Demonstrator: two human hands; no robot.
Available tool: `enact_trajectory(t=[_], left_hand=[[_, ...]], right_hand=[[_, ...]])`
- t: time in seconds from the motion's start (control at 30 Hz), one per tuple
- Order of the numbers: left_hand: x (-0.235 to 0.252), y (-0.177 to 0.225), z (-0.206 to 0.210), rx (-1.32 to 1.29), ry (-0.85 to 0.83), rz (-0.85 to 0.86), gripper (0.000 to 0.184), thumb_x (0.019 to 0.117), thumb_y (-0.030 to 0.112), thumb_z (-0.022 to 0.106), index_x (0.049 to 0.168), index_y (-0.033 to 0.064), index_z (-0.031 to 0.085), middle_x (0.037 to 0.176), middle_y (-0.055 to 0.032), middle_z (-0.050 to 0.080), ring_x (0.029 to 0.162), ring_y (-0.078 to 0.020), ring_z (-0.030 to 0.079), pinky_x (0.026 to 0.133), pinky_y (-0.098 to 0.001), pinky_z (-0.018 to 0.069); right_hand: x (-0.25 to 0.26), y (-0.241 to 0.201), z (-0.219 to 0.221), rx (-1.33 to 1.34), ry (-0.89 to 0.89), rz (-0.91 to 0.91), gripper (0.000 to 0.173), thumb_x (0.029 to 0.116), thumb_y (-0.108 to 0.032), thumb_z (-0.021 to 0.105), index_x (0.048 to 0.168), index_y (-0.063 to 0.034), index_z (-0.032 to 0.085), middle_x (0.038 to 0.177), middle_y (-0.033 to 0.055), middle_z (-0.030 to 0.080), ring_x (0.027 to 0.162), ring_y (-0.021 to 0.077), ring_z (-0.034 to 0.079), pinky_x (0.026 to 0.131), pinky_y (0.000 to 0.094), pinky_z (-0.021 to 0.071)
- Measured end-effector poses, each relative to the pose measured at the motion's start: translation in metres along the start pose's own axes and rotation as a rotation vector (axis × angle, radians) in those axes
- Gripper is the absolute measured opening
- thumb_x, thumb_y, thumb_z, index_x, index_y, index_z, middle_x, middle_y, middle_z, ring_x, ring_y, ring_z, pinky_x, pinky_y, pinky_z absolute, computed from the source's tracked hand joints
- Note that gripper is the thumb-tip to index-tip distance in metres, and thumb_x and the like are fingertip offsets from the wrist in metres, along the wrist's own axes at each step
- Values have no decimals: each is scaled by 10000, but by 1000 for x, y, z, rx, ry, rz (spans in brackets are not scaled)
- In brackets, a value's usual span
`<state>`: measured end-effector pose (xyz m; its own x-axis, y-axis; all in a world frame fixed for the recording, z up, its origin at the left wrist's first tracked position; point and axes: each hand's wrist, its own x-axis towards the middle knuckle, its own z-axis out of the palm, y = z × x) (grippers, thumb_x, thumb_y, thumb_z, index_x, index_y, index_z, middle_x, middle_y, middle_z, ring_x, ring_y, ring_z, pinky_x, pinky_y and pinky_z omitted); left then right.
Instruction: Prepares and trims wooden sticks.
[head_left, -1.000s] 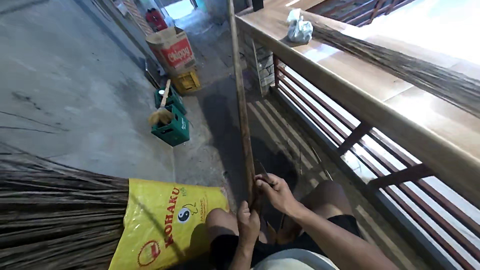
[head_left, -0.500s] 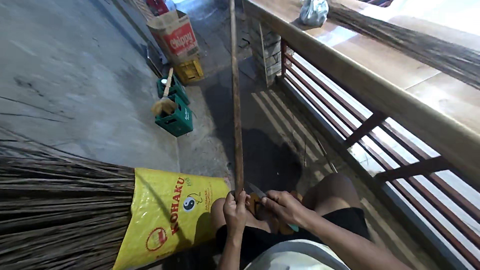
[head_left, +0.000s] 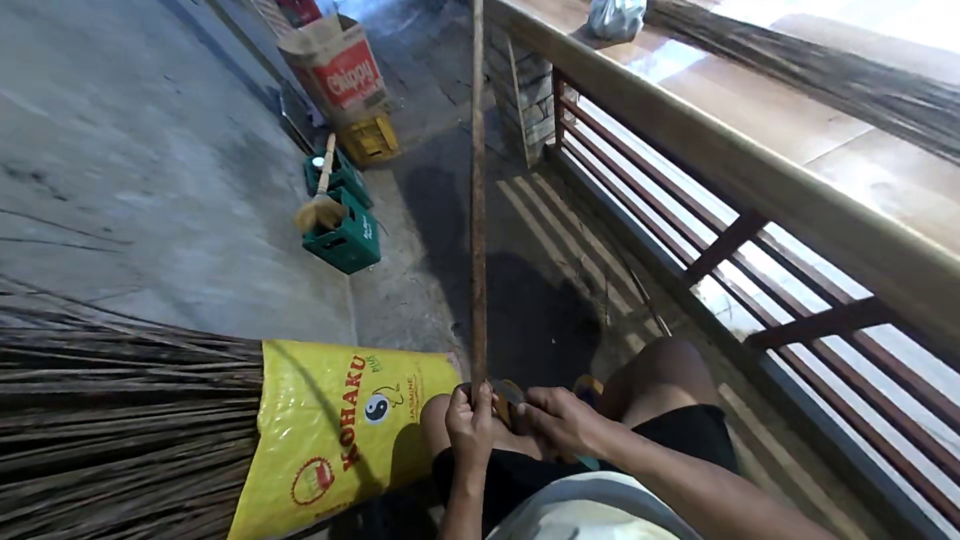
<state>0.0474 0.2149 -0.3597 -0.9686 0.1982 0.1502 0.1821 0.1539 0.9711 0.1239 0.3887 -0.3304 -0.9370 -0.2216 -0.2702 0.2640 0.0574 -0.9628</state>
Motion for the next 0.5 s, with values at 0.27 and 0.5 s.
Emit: enact_trajectory(t=[0.27,0.5], left_hand=[[0,-7,-5,229,54,187,142,950,93,594,884,-28,624,729,21,668,605,21,608,576,-150,528],[-6,-2,-9,292,59,129,157,933,104,622,877,-39,650,708,-6,655,587,15,598,573,-159,527]], right_hand=[[6,-6,6,99,-9,8,311,1101,-265,438,1233,-29,593,738,38,595,546,111,560,517,274,496],[19,-21,5,-98,-2,-7,369,1106,-252,429,1376,-32,550,853,99,630,663,172,606,657,359,541]])
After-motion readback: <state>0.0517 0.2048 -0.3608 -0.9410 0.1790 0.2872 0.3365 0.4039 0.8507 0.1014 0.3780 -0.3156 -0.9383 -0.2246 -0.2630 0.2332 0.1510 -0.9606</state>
